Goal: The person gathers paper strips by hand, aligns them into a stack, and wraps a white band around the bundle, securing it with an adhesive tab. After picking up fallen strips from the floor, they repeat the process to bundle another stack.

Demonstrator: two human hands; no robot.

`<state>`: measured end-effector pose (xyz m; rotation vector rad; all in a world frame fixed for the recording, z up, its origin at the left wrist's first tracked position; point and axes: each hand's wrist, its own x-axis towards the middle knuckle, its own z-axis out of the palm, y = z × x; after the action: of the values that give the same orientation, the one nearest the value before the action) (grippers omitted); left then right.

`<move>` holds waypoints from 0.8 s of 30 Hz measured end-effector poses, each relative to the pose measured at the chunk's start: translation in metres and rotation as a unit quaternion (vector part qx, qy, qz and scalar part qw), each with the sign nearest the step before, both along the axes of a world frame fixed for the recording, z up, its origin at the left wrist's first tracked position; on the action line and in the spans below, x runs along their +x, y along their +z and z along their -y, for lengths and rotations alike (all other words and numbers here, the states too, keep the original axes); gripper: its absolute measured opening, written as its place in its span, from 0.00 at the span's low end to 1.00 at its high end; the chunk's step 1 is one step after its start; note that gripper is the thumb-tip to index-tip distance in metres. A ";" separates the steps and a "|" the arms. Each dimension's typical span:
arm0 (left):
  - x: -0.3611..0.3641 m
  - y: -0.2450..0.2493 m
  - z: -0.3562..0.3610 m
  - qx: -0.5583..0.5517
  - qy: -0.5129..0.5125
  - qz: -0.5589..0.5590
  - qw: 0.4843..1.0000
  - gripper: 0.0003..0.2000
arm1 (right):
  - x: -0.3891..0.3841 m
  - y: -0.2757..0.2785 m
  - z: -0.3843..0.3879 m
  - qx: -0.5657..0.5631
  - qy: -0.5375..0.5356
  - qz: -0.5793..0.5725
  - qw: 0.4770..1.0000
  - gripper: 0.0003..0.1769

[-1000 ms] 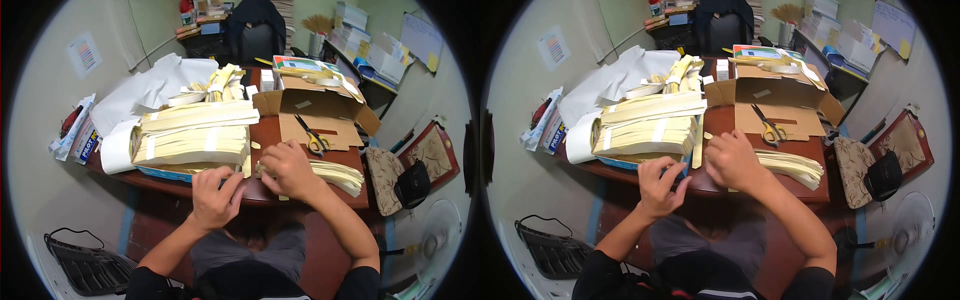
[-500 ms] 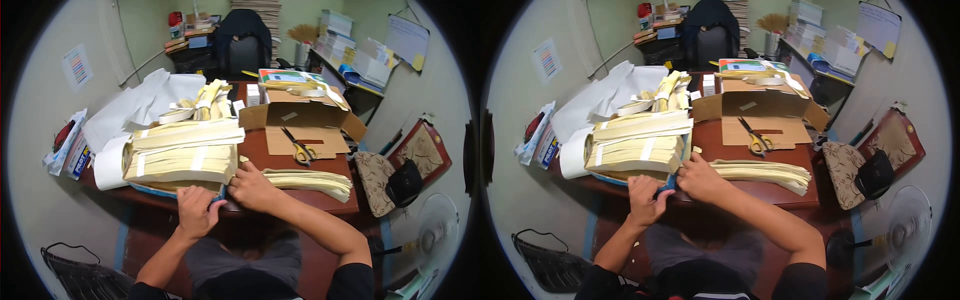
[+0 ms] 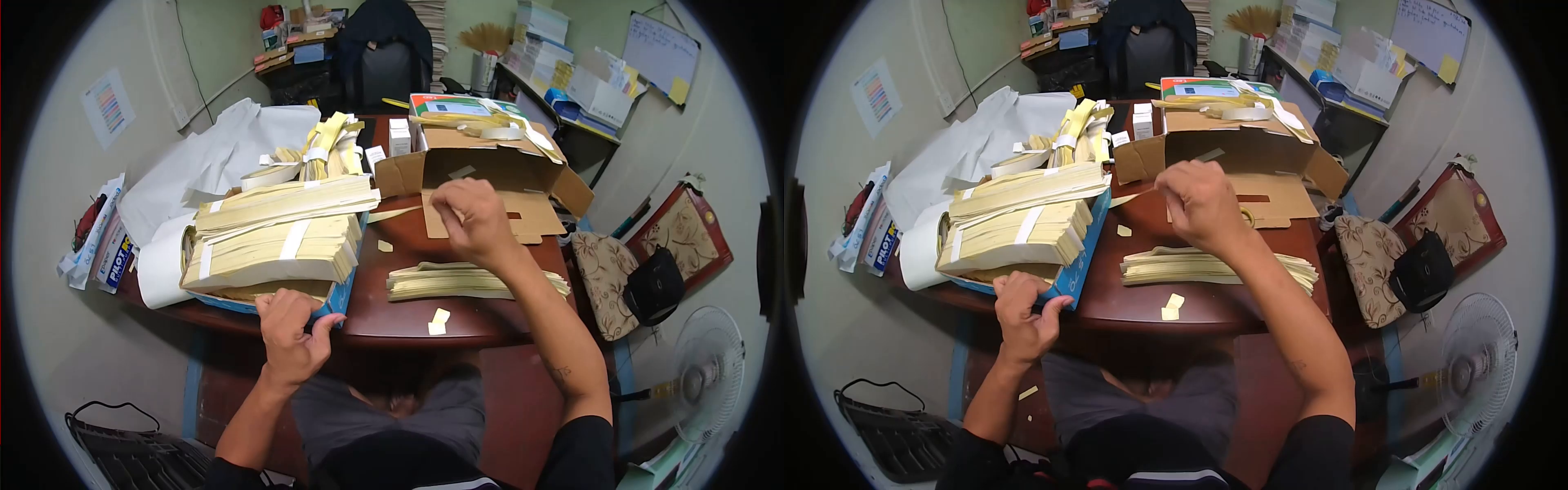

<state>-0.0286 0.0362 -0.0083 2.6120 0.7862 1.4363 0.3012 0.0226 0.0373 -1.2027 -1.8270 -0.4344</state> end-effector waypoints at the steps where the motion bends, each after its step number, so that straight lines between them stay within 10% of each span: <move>1: 0.000 -0.001 0.000 -0.002 -0.002 0.000 1.000 0.12 | 0.003 0.009 0.001 0.028 -0.008 -0.021 0.999 0.06; 5: 0.001 -0.005 0.001 0.000 -0.002 -0.005 1.000 0.12 | 0.016 0.065 0.017 0.086 -0.057 -0.137 0.985 0.05; 10: 0.002 -0.010 0.008 -0.011 0.003 -0.075 0.997 0.14 | 0.041 0.113 0.039 -0.110 0.096 -0.313 0.938 0.06; 19: 0.058 0.078 0.031 0.109 -0.030 0.148 0.982 0.32 | 0.024 0.123 0.081 -0.211 0.172 -0.402 0.874 0.06; 24: 0.087 0.082 0.030 -0.182 -0.201 0.083 0.959 0.14 | 0.009 0.119 0.114 -0.202 0.182 -0.375 0.886 0.06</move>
<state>0.0583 0.0060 0.0734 2.1780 0.4167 1.2345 0.3101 -0.0911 0.1561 -1.0430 -1.4156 0.5919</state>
